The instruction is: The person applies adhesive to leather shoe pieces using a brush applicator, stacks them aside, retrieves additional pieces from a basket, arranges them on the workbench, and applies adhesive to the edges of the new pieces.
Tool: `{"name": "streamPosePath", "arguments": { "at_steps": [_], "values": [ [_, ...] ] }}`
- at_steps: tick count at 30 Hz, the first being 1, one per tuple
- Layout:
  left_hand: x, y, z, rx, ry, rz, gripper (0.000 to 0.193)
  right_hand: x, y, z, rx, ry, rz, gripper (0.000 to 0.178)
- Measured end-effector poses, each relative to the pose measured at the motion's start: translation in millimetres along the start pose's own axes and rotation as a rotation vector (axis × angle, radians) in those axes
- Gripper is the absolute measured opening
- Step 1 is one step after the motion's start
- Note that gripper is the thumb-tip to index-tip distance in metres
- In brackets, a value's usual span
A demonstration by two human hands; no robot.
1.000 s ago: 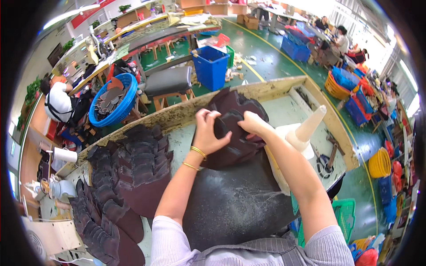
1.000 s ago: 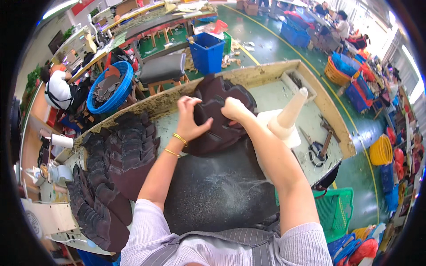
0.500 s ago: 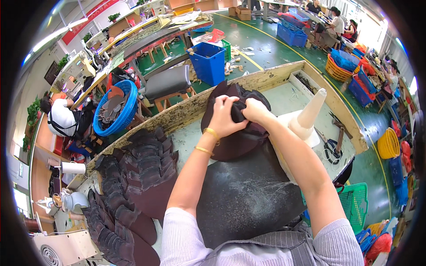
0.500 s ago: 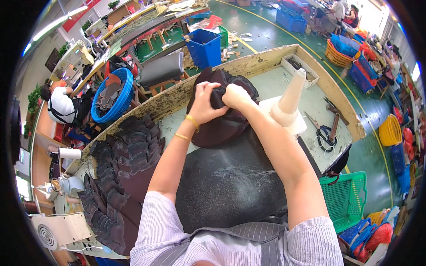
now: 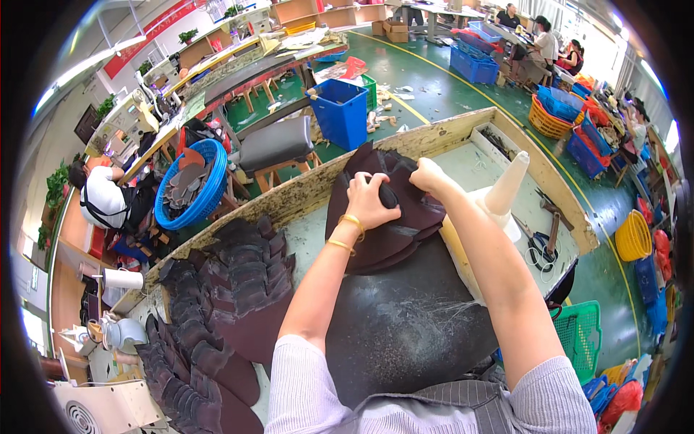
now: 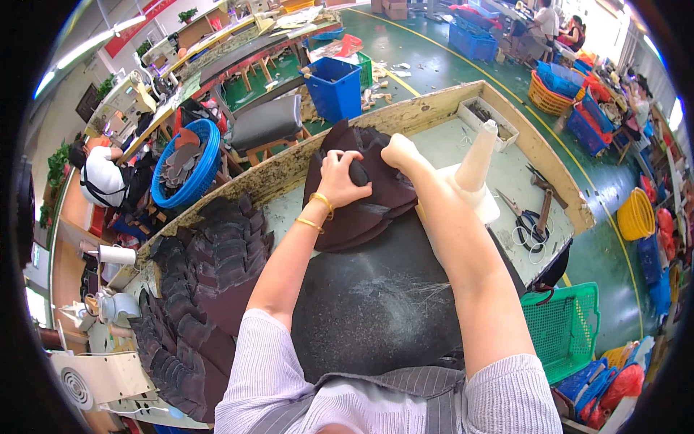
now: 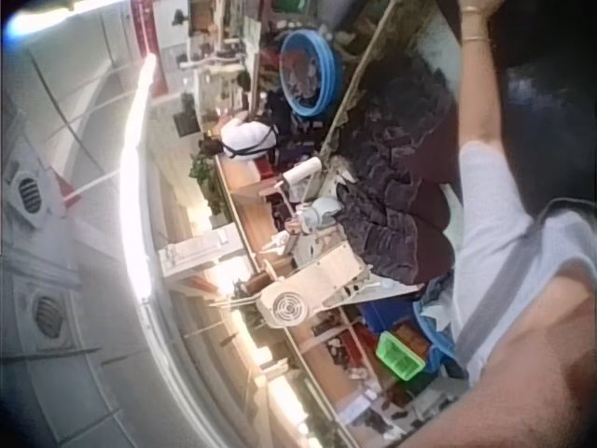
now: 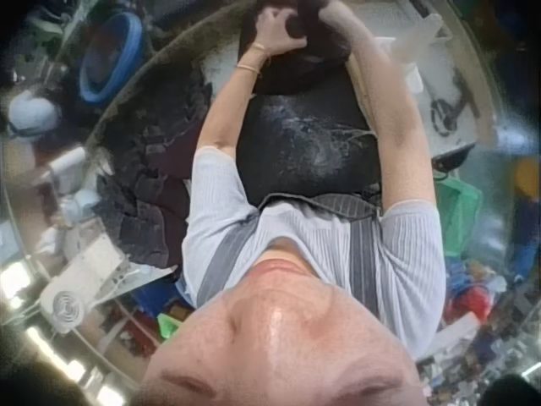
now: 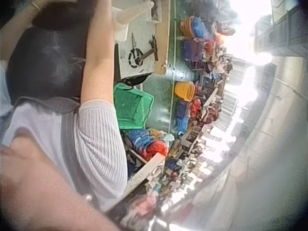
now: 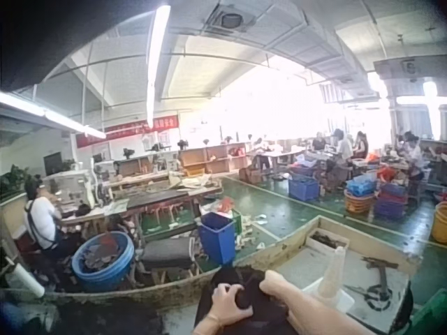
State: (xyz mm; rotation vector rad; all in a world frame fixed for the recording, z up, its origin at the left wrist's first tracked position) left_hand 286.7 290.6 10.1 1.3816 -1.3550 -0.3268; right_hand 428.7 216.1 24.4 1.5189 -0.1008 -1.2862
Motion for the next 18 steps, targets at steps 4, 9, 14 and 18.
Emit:
{"name": "streamPosePath", "arguments": {
  "at_steps": [4,9,14,18],
  "values": [
    [23,22,0,0.123,-0.202,-0.043,0.072,-10,-26,17,-0.294,-0.046,-0.417,0.034],
    [15,2,-10,0.053,-0.173,-0.085,0.072,9,-16,-15,-0.151,-0.095,-0.505,0.016],
    [-8,56,33,0.602,-0.247,0.222,0.053,6,-30,-10,-0.230,-0.020,-0.336,0.028],
    [-17,92,45,0.547,-0.244,0.224,0.052,-8,-33,4,-0.303,0.026,0.032,0.038]
  ]
}}
Point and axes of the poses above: each hand's wrist, its own z-axis away from the middle knuckle, its own y-axis out of the back of the hand, x = y × z, the point moved 8 cm from there along -z, towards the middle knuckle, and after that the axes turned 5 degrees about -z, right-handed, at the moved point
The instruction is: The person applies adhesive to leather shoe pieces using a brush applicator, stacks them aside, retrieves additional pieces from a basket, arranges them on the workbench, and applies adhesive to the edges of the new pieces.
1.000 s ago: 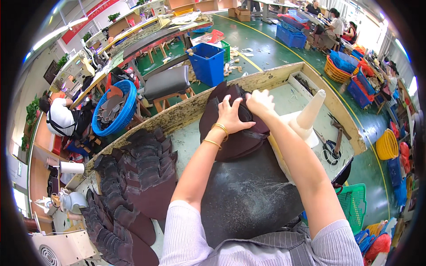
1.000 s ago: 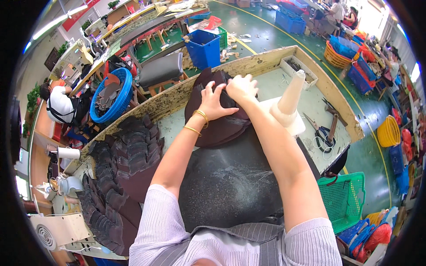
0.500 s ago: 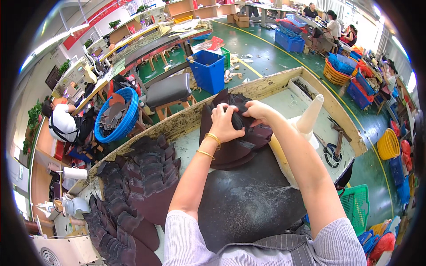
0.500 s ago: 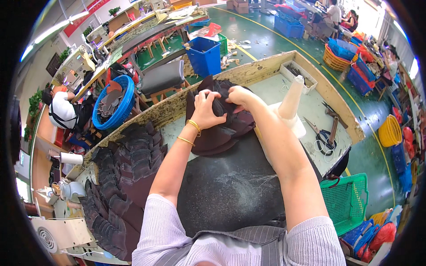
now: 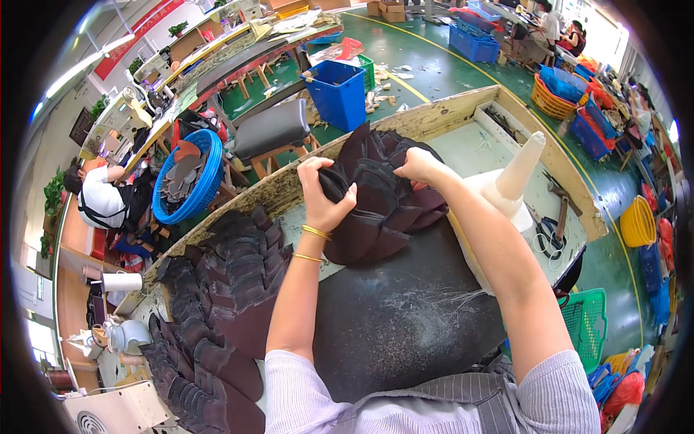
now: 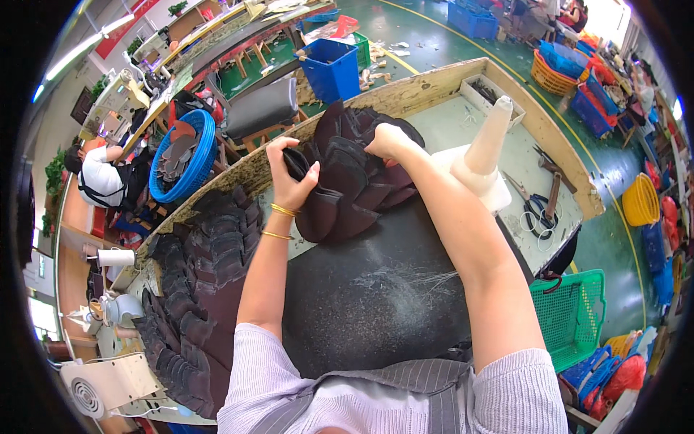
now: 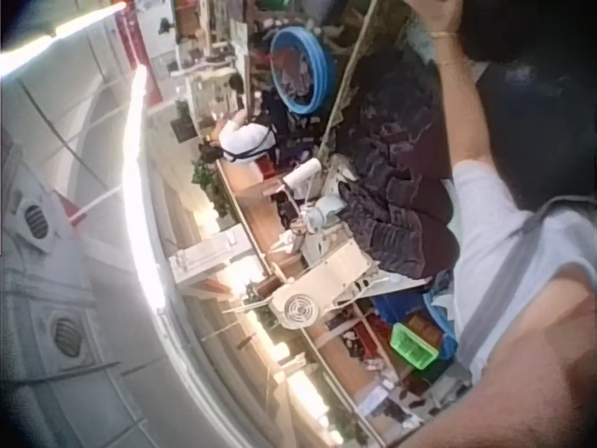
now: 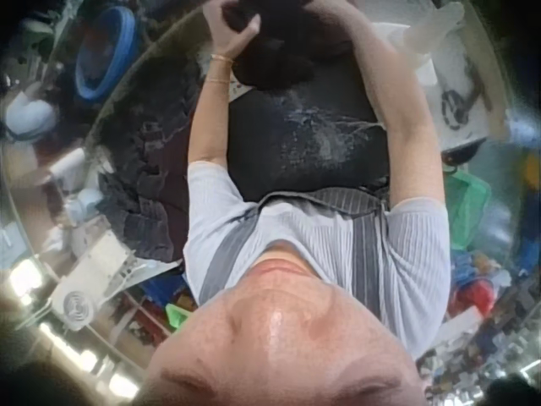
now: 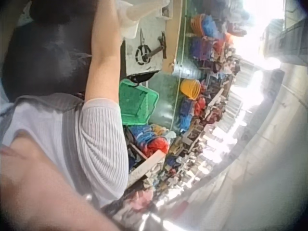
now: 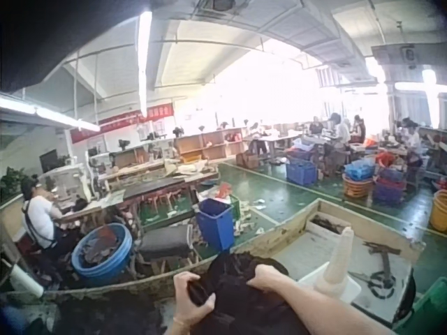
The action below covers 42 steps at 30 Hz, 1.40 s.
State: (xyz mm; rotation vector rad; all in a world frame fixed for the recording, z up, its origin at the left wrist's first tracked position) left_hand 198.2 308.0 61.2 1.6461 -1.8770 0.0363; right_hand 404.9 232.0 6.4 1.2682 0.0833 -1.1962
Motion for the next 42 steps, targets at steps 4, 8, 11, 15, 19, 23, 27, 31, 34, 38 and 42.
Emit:
{"name": "streamPosePath", "arguments": {
  "at_steps": [4,8,11,15,19,23,27,31,34,38,42],
  "values": [
    [-3,-33,-14,-0.649,0.005,-0.230,0.082,8,-10,-7,-0.071,0.006,0.008,0.031],
    [-19,-84,33,-0.728,0.150,-0.326,0.098,9,-25,-6,-0.121,0.055,-0.457,0.027],
    [-23,-77,44,-0.596,0.132,-0.322,0.091,-12,-35,10,-0.155,0.060,-0.510,0.028],
    [-19,-69,40,-0.553,0.091,-0.258,0.092,-9,-32,11,-0.148,0.074,-0.460,0.036],
    [-11,-62,25,-0.523,0.108,-0.238,0.091,-8,-36,16,-0.258,0.049,-0.453,0.040],
    [-4,-73,25,-0.493,0.112,-0.289,0.090,-3,-39,9,-0.351,0.041,-0.689,0.042],
    [3,-69,24,-0.317,0.043,-0.235,0.082,-9,-34,3,-0.258,0.087,-0.525,0.031],
    [18,-73,10,-0.372,-0.106,-0.231,0.086,-32,-23,12,-0.332,0.290,-0.401,0.020],
    [4,-83,6,-0.436,-0.087,-0.253,0.085,-14,17,-2,-0.101,0.148,-0.688,0.023],
    [-15,-97,20,-0.598,0.142,-0.223,0.079,6,36,-18,0.159,-0.003,0.020,0.031],
    [-5,-84,20,-0.434,0.067,-0.192,0.075,16,20,-21,0.207,0.002,0.375,0.038]
  ]
}}
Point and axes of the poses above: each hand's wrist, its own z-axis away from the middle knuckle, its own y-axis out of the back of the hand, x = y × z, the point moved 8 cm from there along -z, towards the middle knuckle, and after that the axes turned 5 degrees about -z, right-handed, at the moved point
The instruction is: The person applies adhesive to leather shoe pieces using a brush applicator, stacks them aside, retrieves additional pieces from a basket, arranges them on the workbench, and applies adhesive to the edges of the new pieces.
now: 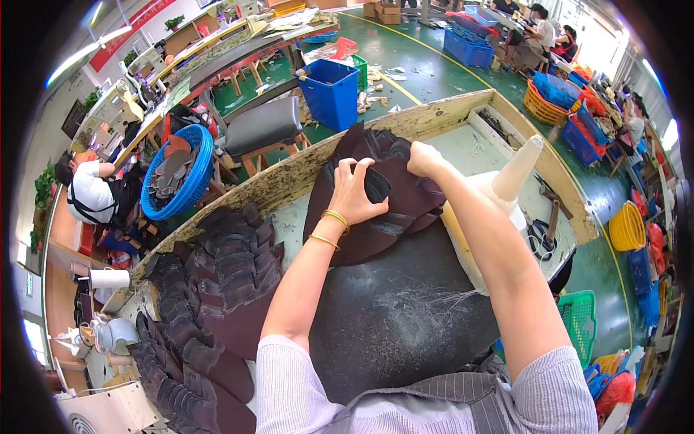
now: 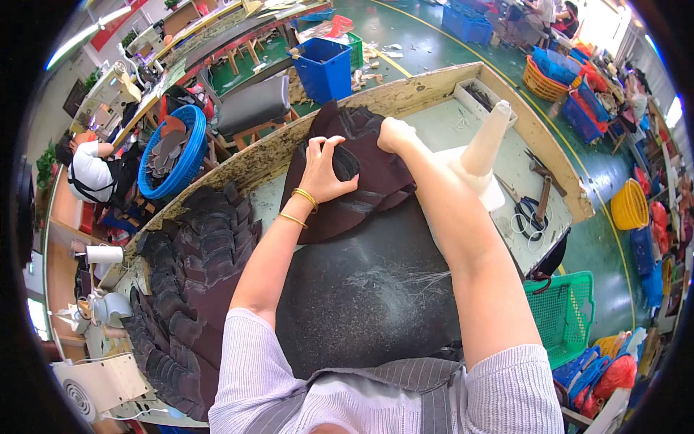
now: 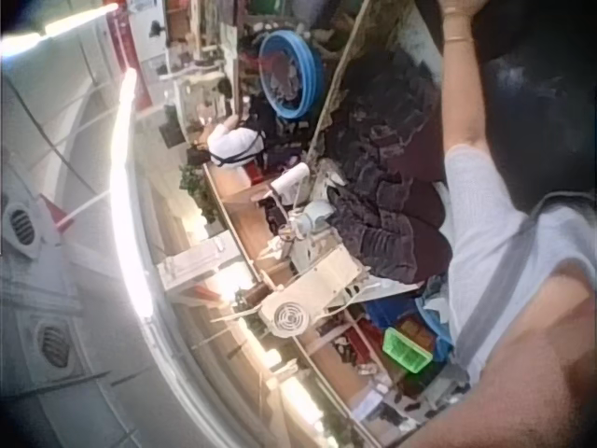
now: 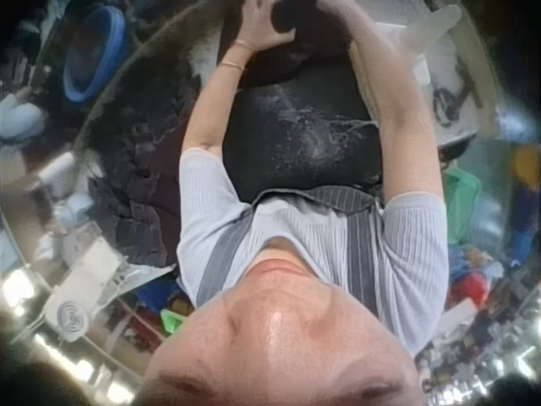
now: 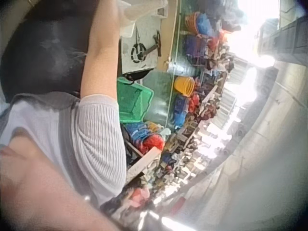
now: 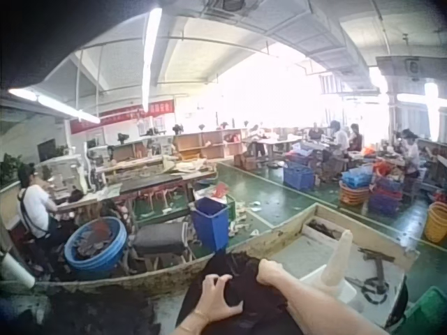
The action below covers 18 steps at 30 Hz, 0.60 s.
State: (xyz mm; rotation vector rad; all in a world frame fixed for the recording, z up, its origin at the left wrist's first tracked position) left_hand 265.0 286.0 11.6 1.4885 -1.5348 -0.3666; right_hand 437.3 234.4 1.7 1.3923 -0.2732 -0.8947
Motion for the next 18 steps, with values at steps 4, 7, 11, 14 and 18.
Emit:
{"name": "streamPosePath", "arguments": {
  "at_steps": [4,7,11,14,18],
  "values": [
    [5,18,-2,0.075,-0.038,-0.004,0.071,-2,13,1,0.031,-0.001,0.013,0.038],
    [19,49,1,0.093,-0.081,-0.052,0.071,-47,25,33,0.007,0.240,-0.212,0.031],
    [54,115,11,0.246,-0.145,-0.055,0.080,-126,47,112,-0.075,0.753,-0.663,0.017],
    [101,166,24,0.263,-0.206,-0.037,0.085,-145,90,186,0.060,0.938,-0.735,0.021],
    [176,221,58,0.265,-0.179,-0.117,0.073,-131,105,258,-0.124,0.942,-1.077,0.017]
  ]
}}
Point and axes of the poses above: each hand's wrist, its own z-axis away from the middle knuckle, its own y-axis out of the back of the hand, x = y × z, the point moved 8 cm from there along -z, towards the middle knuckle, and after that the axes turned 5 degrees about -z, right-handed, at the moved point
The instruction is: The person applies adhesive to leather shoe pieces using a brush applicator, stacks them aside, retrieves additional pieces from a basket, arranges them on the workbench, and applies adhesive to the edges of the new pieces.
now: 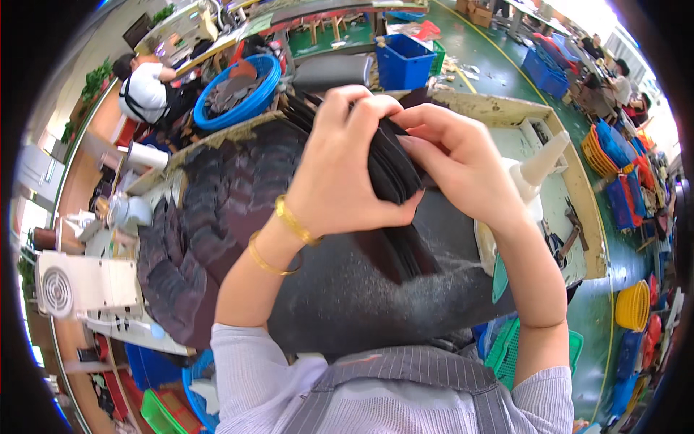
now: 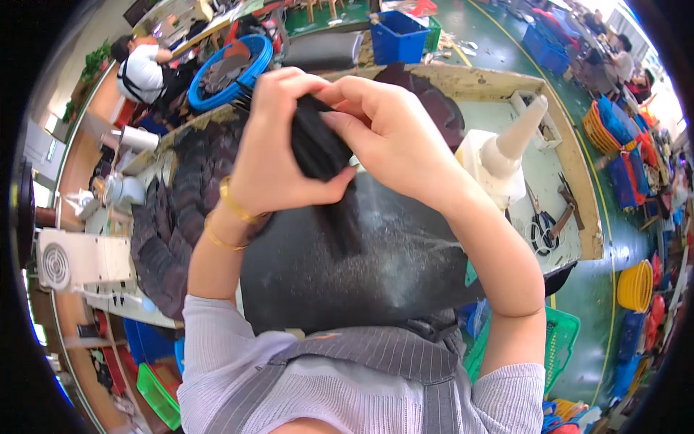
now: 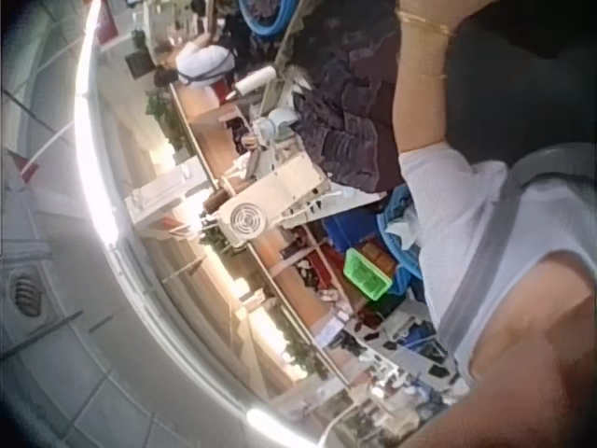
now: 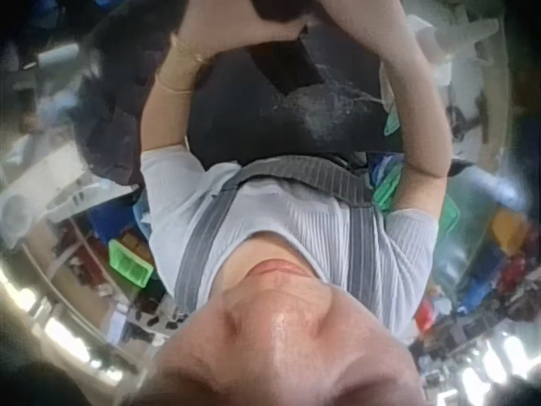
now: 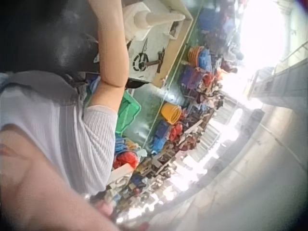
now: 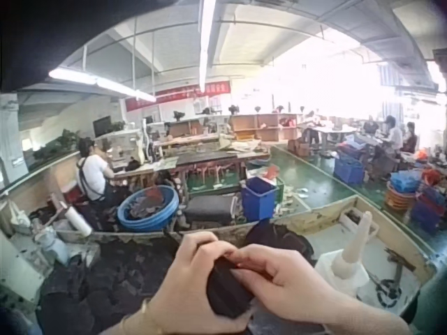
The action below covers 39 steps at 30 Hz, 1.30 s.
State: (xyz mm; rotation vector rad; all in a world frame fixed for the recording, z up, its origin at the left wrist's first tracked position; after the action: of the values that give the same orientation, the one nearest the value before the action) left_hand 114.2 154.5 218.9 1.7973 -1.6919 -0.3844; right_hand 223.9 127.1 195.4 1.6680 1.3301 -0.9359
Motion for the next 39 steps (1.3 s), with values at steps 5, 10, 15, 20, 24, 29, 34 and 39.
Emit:
{"name": "streamPosePath", "arguments": {
  "at_steps": [5,10,15,20,24,29,34,39],
  "values": [
    [21,50,53,-0.086,0.111,0.372,0.066,-8,-29,68,-0.266,-0.418,-0.565,0.033],
    [9,1,147,0.087,0.555,0.896,0.060,40,-95,149,-0.464,-0.576,-0.490,0.060],
    [31,5,181,0.150,0.645,0.790,0.070,62,-124,167,-0.226,-0.649,-0.617,0.069],
    [28,17,200,0.227,0.720,0.774,0.072,61,-137,173,-0.228,-0.677,-0.711,0.060],
    [22,-1,213,0.380,0.813,1.004,0.069,75,-131,175,-0.181,-0.629,-0.659,0.056],
    [34,-12,180,0.018,0.656,0.866,0.063,43,-117,167,-0.368,-0.359,-0.080,0.065],
    [36,19,182,0.101,0.442,0.417,0.057,44,-119,168,-0.409,-0.356,-0.104,0.052],
    [52,79,175,-0.103,0.456,0.018,0.061,92,-81,170,-0.139,-0.532,-0.169,0.028]
  ]
}}
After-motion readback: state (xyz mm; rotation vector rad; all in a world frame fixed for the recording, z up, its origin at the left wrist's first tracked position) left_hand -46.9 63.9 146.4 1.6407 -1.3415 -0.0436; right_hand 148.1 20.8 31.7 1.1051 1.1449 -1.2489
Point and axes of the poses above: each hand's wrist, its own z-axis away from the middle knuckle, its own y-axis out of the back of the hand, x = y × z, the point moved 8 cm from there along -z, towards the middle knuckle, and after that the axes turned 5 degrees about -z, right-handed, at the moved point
